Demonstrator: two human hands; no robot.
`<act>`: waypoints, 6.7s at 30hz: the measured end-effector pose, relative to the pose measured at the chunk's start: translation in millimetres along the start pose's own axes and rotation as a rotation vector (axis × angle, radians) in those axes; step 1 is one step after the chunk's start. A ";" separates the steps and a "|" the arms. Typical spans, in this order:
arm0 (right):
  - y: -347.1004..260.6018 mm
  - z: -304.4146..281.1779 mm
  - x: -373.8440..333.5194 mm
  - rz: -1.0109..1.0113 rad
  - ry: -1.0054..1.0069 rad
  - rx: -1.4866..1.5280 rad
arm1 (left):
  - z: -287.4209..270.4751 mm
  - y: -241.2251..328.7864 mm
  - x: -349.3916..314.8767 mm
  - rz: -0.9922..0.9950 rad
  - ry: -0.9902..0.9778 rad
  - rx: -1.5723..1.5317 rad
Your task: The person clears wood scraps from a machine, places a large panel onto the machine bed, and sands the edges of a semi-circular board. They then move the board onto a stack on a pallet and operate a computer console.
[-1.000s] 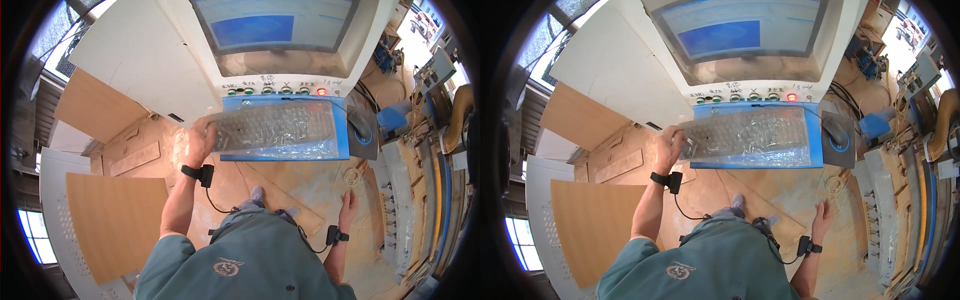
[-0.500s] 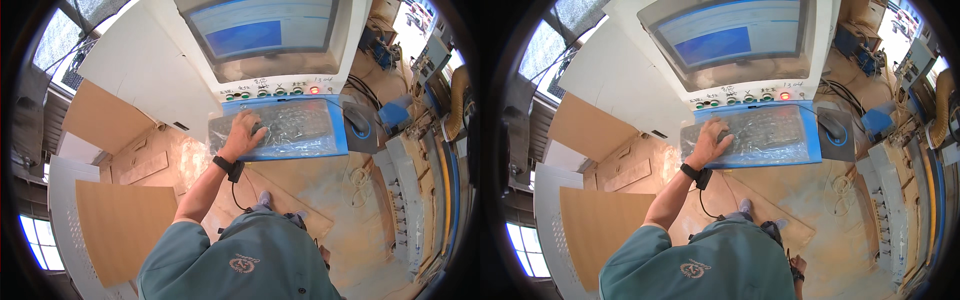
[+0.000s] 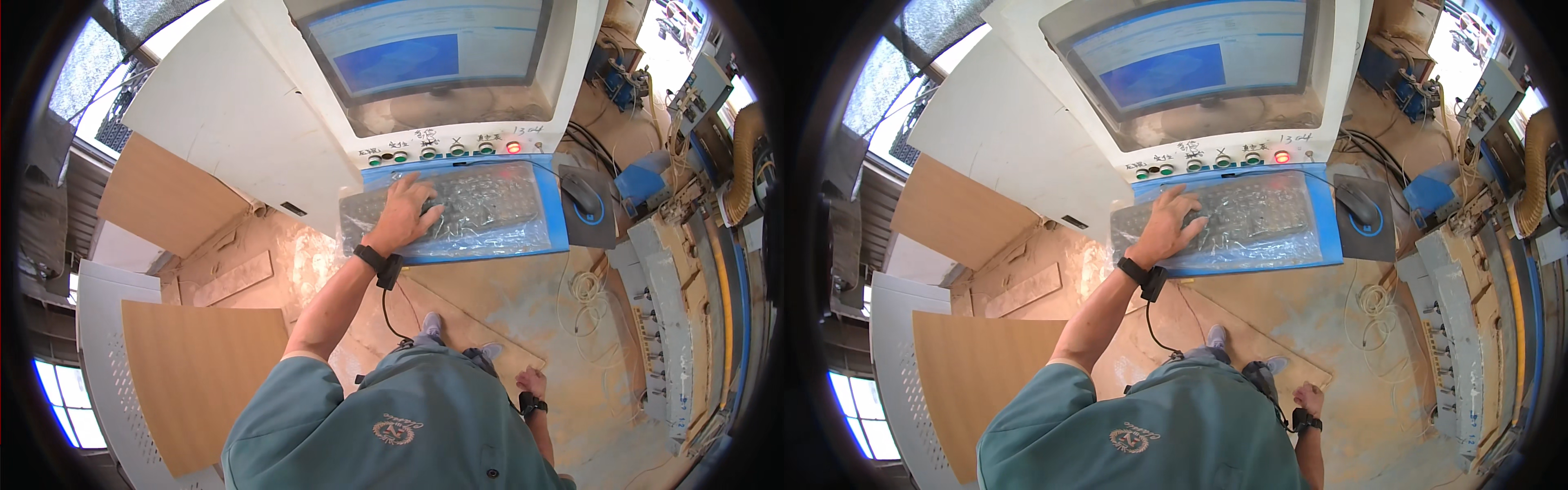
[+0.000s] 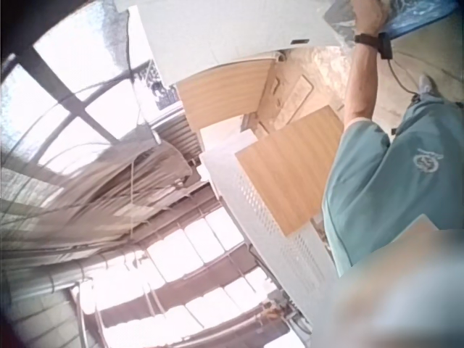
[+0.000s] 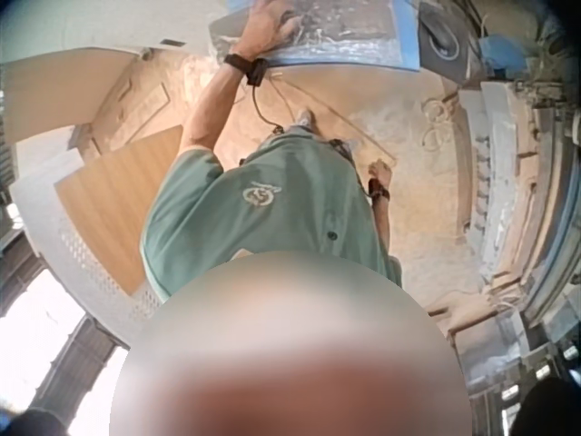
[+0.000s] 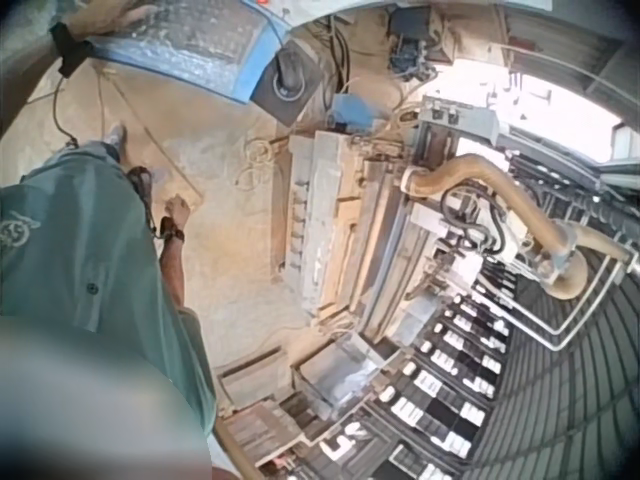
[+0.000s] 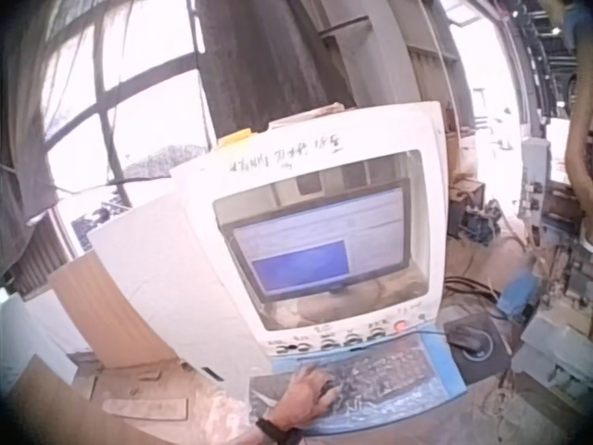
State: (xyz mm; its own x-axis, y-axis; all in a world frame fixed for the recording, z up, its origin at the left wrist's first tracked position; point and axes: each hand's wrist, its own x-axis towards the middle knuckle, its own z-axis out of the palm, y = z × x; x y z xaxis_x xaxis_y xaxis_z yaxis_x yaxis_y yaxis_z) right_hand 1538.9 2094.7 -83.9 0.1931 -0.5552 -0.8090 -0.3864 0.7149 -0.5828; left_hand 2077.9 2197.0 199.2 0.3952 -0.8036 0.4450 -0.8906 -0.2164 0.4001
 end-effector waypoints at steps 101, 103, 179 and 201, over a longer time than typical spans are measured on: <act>136.7 -315.5 -191.6 -0.535 1.035 0.278 | 281.1 692.3 -253.2 -0.500 -1.949 -1.345; 181.9 -347.5 -191.1 -0.395 0.959 0.858 | 269.0 712.7 -243.2 -0.427 -2.298 -1.319; 270.3 -1550.3 -290.8 -0.444 1.125 0.207 | 736.9 1952.4 -473.2 2.070 -1.477 -1.057; 176.0 -1876.5 -299.8 -0.896 0.694 0.801 | 986.8 2314.3 -329.8 0.134 -1.466 -1.572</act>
State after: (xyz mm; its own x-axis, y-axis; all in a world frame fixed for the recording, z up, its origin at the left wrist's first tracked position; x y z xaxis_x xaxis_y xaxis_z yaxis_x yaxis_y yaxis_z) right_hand -279.4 1589.2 199.5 -0.4763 -0.8762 -0.0740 0.2923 -0.0785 -0.9531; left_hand -335.6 1414.1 187.7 -0.7357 -0.6753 0.0526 0.2864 -0.2397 0.9276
